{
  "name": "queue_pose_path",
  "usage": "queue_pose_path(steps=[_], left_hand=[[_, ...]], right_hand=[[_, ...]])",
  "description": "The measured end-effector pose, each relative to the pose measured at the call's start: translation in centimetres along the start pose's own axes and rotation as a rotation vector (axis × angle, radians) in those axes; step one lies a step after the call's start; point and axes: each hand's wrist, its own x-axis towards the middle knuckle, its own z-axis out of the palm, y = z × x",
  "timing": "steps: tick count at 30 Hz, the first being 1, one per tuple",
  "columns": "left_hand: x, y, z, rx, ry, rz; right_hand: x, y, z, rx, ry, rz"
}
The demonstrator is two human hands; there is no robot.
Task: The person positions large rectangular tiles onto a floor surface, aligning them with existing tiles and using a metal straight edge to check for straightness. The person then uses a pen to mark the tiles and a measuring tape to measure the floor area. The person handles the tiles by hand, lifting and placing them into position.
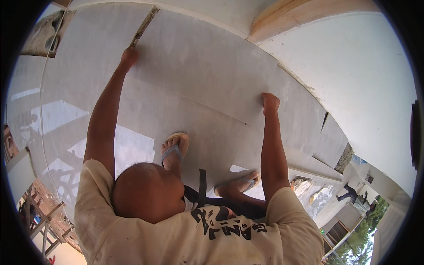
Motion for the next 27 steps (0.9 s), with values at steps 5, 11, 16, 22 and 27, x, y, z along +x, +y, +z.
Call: queue_pose_path(steps=[5, 11, 16, 22, 27], left_hand=[[0.3, 2.7, -2.2, 0.189, -0.087, 0.083], [-1.2, 0.7, -2.9, 0.241, 0.103, 0.107], [-0.6, 1.8, -3.9, 0.322, 0.078, 0.117], [-0.8, 0.9, -3.7, 0.417, 0.058, 0.115], [-0.5, 2.7, -4.2, 0.133, 0.07, -0.018]], right_hand=[[-2.4, -2.1, -1.8, -0.016, 0.063, 0.05], [-2.5, -4.2, -0.9, 0.087, -0.025, 0.106], [-2.0, -3.0, -1.5, 0.132, -0.014, 0.099], [-2.3, -3.5, -1.3, 0.134, -0.056, 0.067], [0.9, 1.0, -1.4, -0.382, -0.093, -0.213]])
